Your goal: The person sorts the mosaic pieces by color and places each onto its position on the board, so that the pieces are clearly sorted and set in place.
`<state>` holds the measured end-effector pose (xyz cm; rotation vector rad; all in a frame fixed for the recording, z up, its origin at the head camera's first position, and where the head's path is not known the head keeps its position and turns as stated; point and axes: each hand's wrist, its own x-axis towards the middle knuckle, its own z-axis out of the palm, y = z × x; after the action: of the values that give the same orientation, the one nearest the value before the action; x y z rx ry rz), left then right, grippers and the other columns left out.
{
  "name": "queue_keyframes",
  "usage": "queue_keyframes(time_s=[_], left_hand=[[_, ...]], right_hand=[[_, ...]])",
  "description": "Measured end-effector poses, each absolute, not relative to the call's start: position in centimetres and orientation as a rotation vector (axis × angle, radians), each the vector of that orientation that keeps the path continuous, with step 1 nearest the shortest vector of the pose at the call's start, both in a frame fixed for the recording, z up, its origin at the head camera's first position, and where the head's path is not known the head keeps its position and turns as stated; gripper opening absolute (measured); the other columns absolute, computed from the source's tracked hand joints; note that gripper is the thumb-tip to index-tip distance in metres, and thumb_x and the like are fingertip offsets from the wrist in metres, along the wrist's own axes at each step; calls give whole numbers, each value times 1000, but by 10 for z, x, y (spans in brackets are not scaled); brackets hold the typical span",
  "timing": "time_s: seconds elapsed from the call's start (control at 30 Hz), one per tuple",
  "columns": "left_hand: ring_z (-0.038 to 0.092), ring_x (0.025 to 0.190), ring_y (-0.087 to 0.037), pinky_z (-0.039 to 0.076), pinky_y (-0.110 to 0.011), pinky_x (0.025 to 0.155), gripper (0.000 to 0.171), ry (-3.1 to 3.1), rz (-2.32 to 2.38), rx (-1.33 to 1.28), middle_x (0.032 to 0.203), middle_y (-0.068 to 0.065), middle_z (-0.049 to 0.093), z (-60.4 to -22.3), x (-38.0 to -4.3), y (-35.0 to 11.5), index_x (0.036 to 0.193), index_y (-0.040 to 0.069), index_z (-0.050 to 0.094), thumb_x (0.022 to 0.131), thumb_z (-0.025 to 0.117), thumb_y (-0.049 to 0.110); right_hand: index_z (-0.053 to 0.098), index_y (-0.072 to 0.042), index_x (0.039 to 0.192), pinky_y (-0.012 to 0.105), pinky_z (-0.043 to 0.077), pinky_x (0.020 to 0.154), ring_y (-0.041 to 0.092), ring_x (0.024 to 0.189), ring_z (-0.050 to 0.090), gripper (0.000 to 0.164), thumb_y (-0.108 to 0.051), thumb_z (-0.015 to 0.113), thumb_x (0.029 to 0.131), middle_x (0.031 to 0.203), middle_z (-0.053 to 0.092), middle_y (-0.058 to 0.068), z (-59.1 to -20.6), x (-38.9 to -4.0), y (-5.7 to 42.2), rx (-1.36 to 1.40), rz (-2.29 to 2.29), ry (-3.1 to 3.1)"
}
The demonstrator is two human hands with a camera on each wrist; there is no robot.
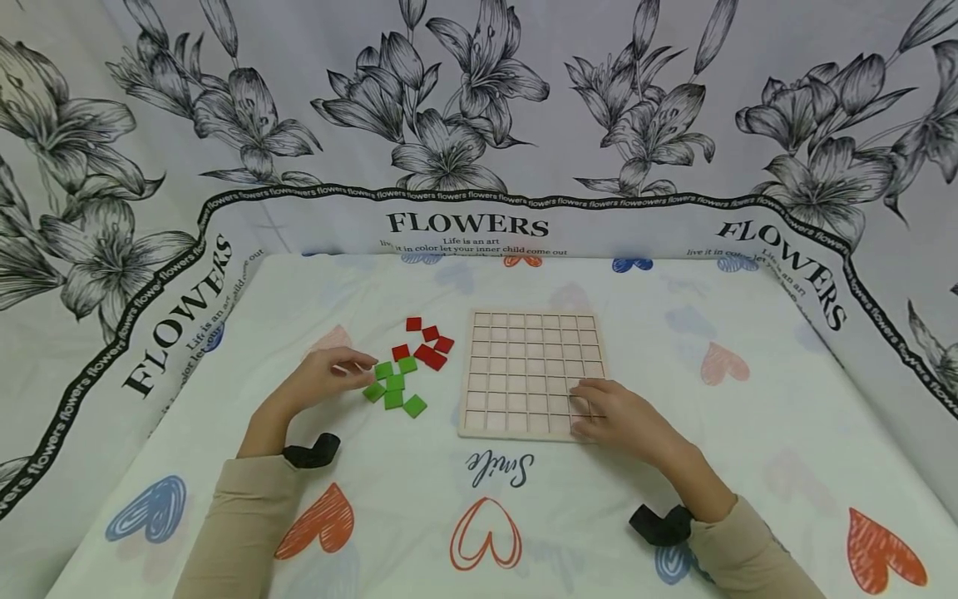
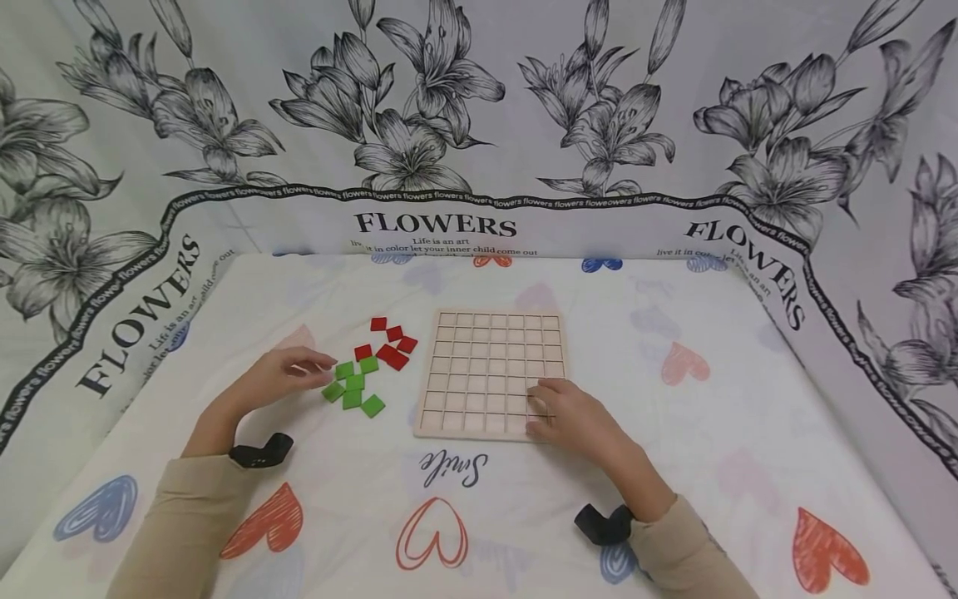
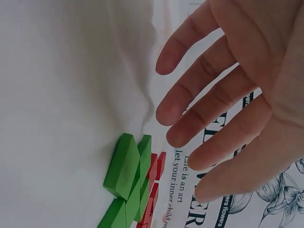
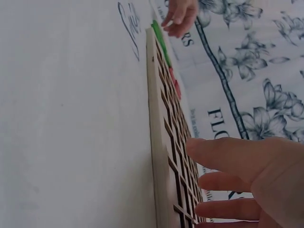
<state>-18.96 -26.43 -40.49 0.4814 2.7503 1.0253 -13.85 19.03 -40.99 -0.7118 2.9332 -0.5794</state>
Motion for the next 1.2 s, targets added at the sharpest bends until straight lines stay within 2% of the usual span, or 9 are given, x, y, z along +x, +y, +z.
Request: queue_keyframes(time_s=[0.27, 0.67, 0.93, 1.2], left_hand=[[57, 85, 2, 50, -20, 81, 35, 2648, 1081, 467, 105, -13, 69, -412, -189, -272, 114, 5, 69, 85, 74, 23], [54, 86, -7, 45, -17, 74, 37, 2573, 1073, 514, 106, -14, 68, -419, -188, -277, 114, 3, 69, 82, 76, 19], [48, 77, -5, 40, -17, 68, 37, 2548, 1072, 537, 96, -13, 64, -424, -194, -276, 115, 0, 68, 81, 76, 14], [48, 75, -2, 40, -17, 68, 32, 2552, 1054, 552, 93, -9, 61, -426, -197, -279, 111, 0, 67, 82, 75, 11]], right_hand=[[65, -8, 121, 53, 47, 98, 41, 126, 53, 42, -28, 72, 84, 135, 55, 23, -415, -139, 191, -780, -477, 2929], [65, -5, 121, 55, 45, 100, 44, 126, 51, 42, -24, 72, 84, 135, 55, 25, -418, -141, 192, -831, -511, 2918], [65, -5, 121, 55, 46, 100, 44, 125, 52, 42, -23, 72, 84, 134, 55, 25, -419, -140, 192, -823, -510, 2923], [63, -6, 123, 53, 46, 100, 42, 125, 53, 43, -24, 72, 84, 135, 55, 24, -421, -140, 192, -838, -497, 2940]])
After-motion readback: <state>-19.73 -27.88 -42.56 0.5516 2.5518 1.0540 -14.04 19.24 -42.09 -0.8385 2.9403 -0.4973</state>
